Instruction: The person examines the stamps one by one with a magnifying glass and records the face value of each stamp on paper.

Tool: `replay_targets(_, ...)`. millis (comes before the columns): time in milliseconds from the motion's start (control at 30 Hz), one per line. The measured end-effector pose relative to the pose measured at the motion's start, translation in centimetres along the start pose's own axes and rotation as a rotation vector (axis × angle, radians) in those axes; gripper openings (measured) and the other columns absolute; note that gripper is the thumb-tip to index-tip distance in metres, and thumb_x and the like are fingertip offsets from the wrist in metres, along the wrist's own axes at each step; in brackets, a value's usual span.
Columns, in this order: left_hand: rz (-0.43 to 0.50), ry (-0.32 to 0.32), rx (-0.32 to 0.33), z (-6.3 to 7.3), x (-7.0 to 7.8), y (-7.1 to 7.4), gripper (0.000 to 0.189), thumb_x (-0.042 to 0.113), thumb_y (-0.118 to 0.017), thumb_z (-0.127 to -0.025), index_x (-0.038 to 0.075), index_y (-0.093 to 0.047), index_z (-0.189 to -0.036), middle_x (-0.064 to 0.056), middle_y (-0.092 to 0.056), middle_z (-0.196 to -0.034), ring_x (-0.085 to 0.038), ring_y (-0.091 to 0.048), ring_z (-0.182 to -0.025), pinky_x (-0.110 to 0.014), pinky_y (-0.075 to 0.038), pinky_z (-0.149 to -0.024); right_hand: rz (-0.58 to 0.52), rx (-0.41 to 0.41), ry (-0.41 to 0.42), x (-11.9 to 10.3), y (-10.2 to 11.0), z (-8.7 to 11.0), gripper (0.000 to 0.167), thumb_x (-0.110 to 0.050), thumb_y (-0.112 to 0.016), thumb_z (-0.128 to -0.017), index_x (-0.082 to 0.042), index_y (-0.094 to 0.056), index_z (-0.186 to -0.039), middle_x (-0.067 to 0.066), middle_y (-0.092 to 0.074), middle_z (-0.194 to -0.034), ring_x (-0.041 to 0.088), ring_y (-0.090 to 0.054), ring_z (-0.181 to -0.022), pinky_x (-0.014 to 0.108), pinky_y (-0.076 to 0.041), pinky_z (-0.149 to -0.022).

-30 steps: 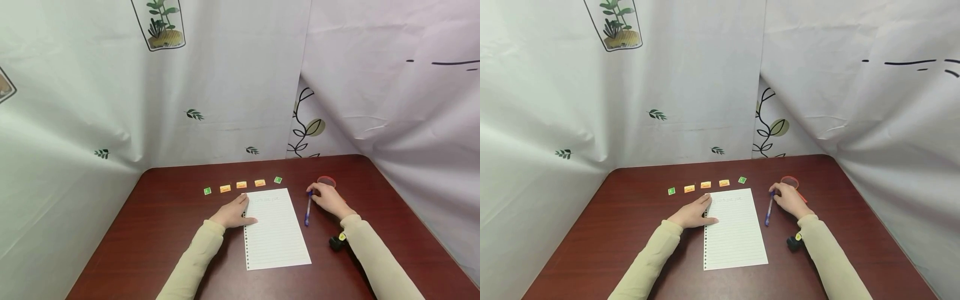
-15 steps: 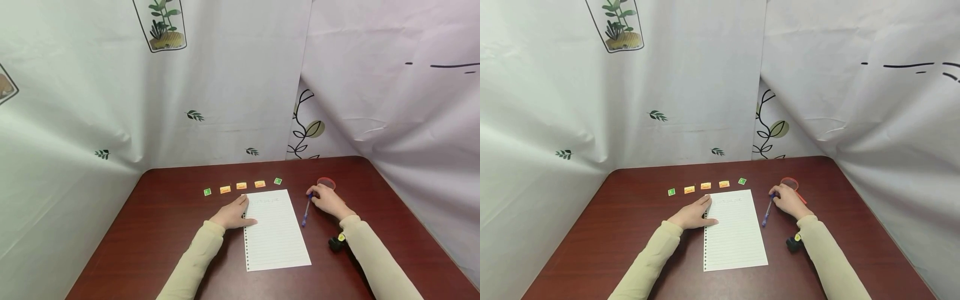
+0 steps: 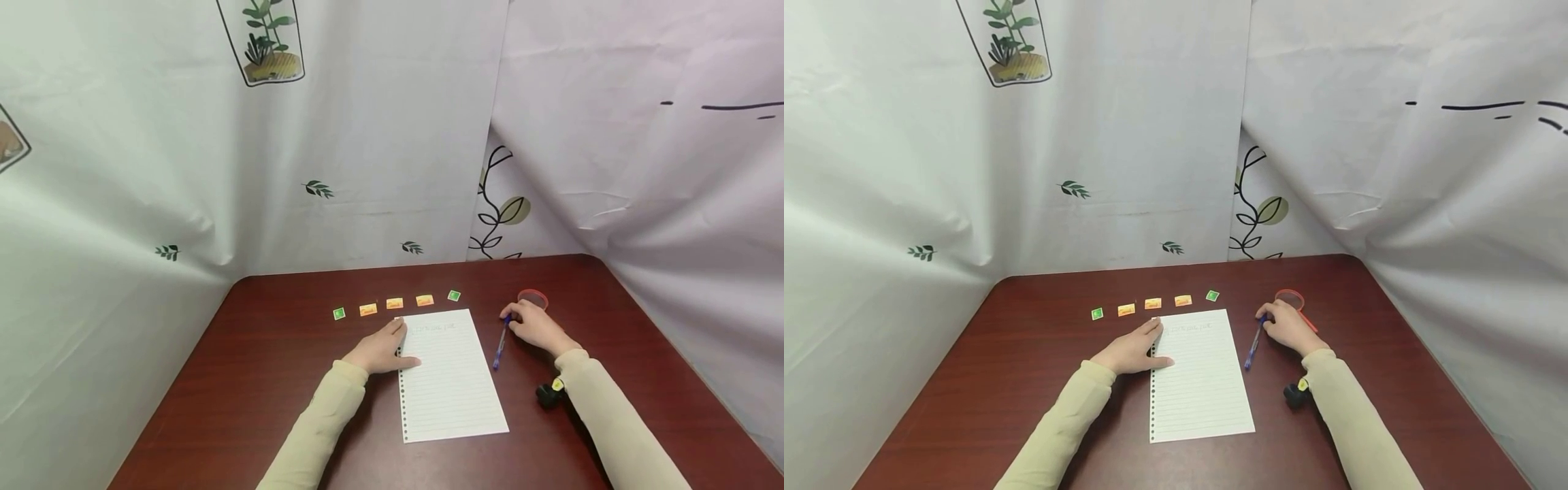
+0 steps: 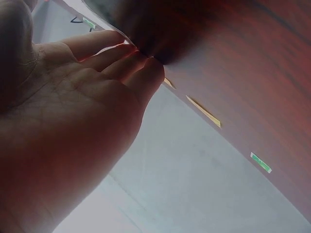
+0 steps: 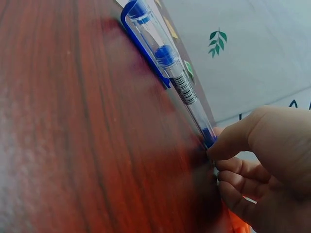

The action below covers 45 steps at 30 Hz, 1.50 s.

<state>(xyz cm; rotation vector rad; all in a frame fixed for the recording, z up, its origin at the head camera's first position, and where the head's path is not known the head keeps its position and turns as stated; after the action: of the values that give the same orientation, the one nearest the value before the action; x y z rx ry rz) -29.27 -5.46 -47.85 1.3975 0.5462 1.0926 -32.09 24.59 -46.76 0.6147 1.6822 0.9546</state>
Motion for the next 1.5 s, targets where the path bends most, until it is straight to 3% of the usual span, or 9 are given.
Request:
replay_targets(300,0.006,-0.027,0.012,0.2,0.2,-0.3,0.087,0.051,-0.065,-0.095,-0.002,-0.032,-0.156,-0.015,-0.024,-0.165,-0.027,-0.027,-0.151,-0.043,-0.038,-0.112,-0.007,0.018,-0.002,0.0,-0.2,0.4,0.023,0.002,-0.06,-0.093,-0.005,-0.069,-0.113,0.009,-0.056,-0.095,0.024,-0.053,-0.083,0.043,-0.046,-0.075)
replay_targets(467,0.021,-0.059,0.074,-0.1,0.2,0.3,0.079,0.047,-0.061,-0.099,-0.001,-0.034,-0.156,-0.015,-0.024,-0.165,-0.027,-0.025,-0.151,-0.044,-0.034,-0.115,-0.011,0.078,0.019,0.2,0.1,0.9,0.027,0.003,-0.061,-0.092,-0.004,-0.068,-0.116,0.009,-0.059,-0.095,0.023,-0.055,-0.084,0.042,-0.047,-0.075)
replay_targets(700,-0.12,-0.078,0.181,-2.0,0.0,1.8,0.076,0.049,-0.057,-0.101,0.003,-0.035,-0.156,-0.013,-0.028,-0.164,-0.025,-0.02,-0.153,-0.041,-0.018,-0.122,-0.017,0.256,-0.009,0.9,2.2,1.8,0.022,0.0,-0.059,-0.095,0.0,-0.068,-0.115,0.018,-0.066,-0.104,0.027,-0.058,-0.084,0.044,-0.047,-0.075)
replay_targets(833,-0.147,-0.084,0.199,-3.2,0.3,2.1,0.079,0.052,-0.056,-0.1,0.005,-0.031,-0.158,-0.01,-0.026,-0.165,-0.023,-0.017,-0.154,-0.04,-0.016,-0.122,-0.014,0.348,-0.053,1.8,3.5,2.8,0.02,-0.001,-0.06,-0.094,0.002,-0.069,-0.112,0.018,-0.066,-0.1,0.03,-0.059,-0.085,0.046,-0.047,-0.075)
replay_targets(1000,-0.141,-0.109,0.22,-4.9,1.0,2.5,0.078,0.053,-0.055,-0.1,0.006,-0.032,-0.158,-0.009,-0.027,-0.164,-0.022,-0.018,-0.153,-0.039,-0.016,-0.122,-0.021,0.406,-0.115,3.3,5.0,4.0,0.018,-0.002,-0.062,-0.094,0.005,-0.068,-0.11,0.016,-0.063,-0.094,0.027,-0.055,-0.079,0.041,-0.044,-0.07)
replay_targets(1167,-0.139,-0.147,0.2,-6.3,1.9,2.5,0.075,0.052,-0.054,-0.101,0.006,-0.034,-0.157,-0.008,-0.028,-0.164,-0.022,-0.018,-0.153,-0.038,-0.015,-0.123,-0.013,0.395,-0.178,4.4,5.6,4.5,0.022,-0.011,-0.067,-0.095,0.006,-0.067,-0.108,0.014,-0.061,-0.088,0.025,-0.055,-0.076,0.037,-0.044,-0.068)
replay_targets(1333,-0.154,-0.178,0.148,-7.6,2.8,2.0,0.074,0.052,-0.052,-0.102,0.007,-0.033,-0.158,-0.007,-0.029,-0.164,-0.021,-0.018,-0.153,-0.037,-0.014,-0.123,-0.004,0.289,-0.25,5.5,4.9,4.5,0.035,-0.022,-0.069,-0.096,0.01,-0.065,-0.11,0.014,-0.061,-0.088,0.027,-0.055,-0.078,0.04,-0.044,-0.07)
replay_targets(1500,-0.174,-0.179,0.096,-8.9,3.4,1.5,0.073,0.052,-0.051,-0.103,0.009,-0.032,-0.159,-0.004,-0.028,-0.164,-0.017,-0.017,-0.153,-0.035,-0.014,-0.123,-0.014,0.226,-0.268,5.9,4.4,4.3,0.042,-0.027,-0.072,-0.095,0.011,-0.064,-0.111,0.012,-0.06,-0.086,0.024,-0.052,-0.074,0.038,-0.041,-0.067)
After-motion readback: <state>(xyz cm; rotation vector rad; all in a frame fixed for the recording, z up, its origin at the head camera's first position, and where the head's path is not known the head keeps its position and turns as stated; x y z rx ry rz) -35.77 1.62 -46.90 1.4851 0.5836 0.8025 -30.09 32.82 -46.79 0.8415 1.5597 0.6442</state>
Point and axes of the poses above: each hand's wrist, its own z-axis away from the middle knuckle, its own y-axis out of the back of the hand, x = y × z, the point moved 8 cm from there along -z, towards the middle knuckle
